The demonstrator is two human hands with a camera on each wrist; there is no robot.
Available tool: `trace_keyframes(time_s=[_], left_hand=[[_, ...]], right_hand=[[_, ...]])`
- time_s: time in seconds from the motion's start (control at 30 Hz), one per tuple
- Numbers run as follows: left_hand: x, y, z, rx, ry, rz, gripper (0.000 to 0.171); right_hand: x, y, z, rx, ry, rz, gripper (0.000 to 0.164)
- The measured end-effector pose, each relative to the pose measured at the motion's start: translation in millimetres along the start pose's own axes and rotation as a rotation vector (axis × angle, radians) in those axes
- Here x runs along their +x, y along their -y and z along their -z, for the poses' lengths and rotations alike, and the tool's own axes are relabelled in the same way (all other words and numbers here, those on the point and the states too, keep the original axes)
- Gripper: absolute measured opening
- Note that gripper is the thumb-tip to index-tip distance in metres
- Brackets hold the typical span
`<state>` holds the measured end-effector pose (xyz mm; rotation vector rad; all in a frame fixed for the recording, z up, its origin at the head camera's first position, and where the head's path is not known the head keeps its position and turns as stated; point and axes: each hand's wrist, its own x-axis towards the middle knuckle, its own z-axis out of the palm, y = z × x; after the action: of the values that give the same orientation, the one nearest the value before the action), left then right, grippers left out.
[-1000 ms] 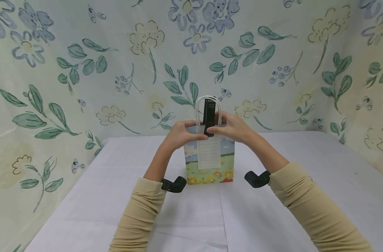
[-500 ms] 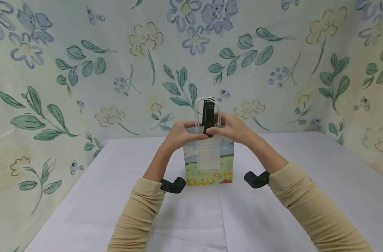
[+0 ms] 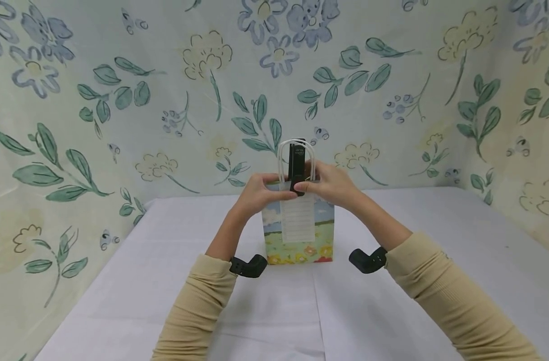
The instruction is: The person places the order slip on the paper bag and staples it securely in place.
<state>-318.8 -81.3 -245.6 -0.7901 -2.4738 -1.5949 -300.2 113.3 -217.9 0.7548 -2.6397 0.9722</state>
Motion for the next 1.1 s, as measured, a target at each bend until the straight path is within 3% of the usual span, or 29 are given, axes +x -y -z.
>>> trace_keyframes(time_s=[0.3, 0.53, 0.8, 1.1], left_hand=[[-1.2, 1.3, -6.3, -0.027, -0.013, 0.022, 0.037], [1.6, -1.2, -4.3, 0.034, -0.005, 0.031, 0.038], [2.9, -1.7, 0.5, 0.049, 0.010, 0.058, 0.041], [1.7, -4.2, 2.2, 0.075, 0.024, 0.064, 0.045]], right_hand=[[-3.8, -0.6, -6.2, -0.043, -0.034, -0.017, 0.044], [-2.5, -2.9, -4.0, -0.077, -0.030, -0.020, 0.044], [0.5, -2.9, 1.5, -0.040, 0.031, -0.056, 0.056], [0.2, -2.7, 4.8, 0.008, 0.053, -0.056, 0.055]])
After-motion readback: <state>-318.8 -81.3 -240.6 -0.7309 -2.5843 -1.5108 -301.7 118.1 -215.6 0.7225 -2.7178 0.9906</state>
